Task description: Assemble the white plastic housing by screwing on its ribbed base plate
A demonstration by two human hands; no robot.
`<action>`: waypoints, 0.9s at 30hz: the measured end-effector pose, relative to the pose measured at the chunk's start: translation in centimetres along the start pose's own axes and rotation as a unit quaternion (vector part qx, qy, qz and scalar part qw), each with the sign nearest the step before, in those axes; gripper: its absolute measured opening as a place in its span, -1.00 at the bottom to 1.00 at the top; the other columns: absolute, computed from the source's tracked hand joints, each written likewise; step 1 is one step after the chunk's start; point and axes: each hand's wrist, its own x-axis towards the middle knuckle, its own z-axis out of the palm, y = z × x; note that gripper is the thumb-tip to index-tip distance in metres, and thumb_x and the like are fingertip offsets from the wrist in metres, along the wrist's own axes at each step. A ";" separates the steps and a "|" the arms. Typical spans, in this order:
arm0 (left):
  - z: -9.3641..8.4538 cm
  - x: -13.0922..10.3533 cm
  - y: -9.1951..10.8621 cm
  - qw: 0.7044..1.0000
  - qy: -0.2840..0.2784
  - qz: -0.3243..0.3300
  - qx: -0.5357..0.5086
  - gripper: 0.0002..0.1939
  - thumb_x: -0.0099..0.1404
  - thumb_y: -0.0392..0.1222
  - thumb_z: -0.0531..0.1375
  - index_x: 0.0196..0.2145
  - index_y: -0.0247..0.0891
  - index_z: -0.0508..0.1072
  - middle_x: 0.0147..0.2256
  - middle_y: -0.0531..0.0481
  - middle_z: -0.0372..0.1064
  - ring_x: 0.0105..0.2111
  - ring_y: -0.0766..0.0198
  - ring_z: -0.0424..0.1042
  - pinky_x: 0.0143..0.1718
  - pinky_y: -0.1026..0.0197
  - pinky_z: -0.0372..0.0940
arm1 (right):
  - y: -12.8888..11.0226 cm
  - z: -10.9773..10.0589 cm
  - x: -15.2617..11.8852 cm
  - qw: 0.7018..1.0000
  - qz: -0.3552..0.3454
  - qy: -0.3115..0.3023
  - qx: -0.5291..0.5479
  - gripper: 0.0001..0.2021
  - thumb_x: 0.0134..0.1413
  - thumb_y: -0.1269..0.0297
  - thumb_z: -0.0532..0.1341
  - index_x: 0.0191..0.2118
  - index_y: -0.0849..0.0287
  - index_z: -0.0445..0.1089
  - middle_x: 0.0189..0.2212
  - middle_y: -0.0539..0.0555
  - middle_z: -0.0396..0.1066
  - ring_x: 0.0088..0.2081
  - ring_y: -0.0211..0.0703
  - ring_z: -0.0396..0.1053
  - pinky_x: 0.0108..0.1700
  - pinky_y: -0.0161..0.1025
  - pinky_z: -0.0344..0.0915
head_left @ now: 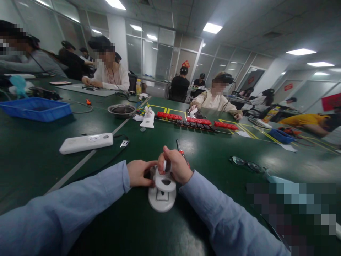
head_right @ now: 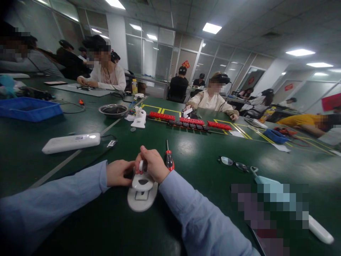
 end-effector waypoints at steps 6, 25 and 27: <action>0.3 0.6 -1.7 0.973 0.102 0.051 -0.203 -0.37 -0.13 0.25 0.10 -0.22 -0.30 0.35 -0.68 0.16 0.01 -0.67 0.42 0.01 -0.63 0.33 -0.10 | -0.1 -0.1 -0.1 0.999 -0.008 0.016 -0.049 -0.44 0.06 -0.02 -0.15 -0.70 0.27 0.28 -0.78 -0.01 0.22 -0.73 -0.38 0.14 -0.64 -0.39 0.03; -4.9 -2.9 8.9 0.848 0.251 -0.029 -0.465 -0.29 0.12 0.20 -0.53 -0.13 -0.26 0.13 -0.47 0.00 0.09 -0.50 0.29 0.16 -0.47 0.22 0.15 | -8.4 3.1 -5.8 0.756 -0.351 0.092 -0.545 -0.93 -0.08 0.32 0.17 -0.48 0.18 0.29 -0.30 0.06 0.33 -0.14 -0.19 0.19 -0.08 -0.18 0.15; -3.6 -3.0 5.7 0.876 0.358 -0.006 -0.324 -0.41 0.13 0.23 -0.30 -0.14 -0.29 0.10 -0.51 0.06 0.01 -0.53 0.32 0.10 -0.50 0.25 0.12 | -9.4 2.1 -6.0 0.778 -0.329 0.119 -0.522 -0.93 -0.10 0.31 0.19 -0.48 0.17 0.29 -0.32 0.04 0.33 -0.19 -0.21 0.23 -0.13 -0.20 0.18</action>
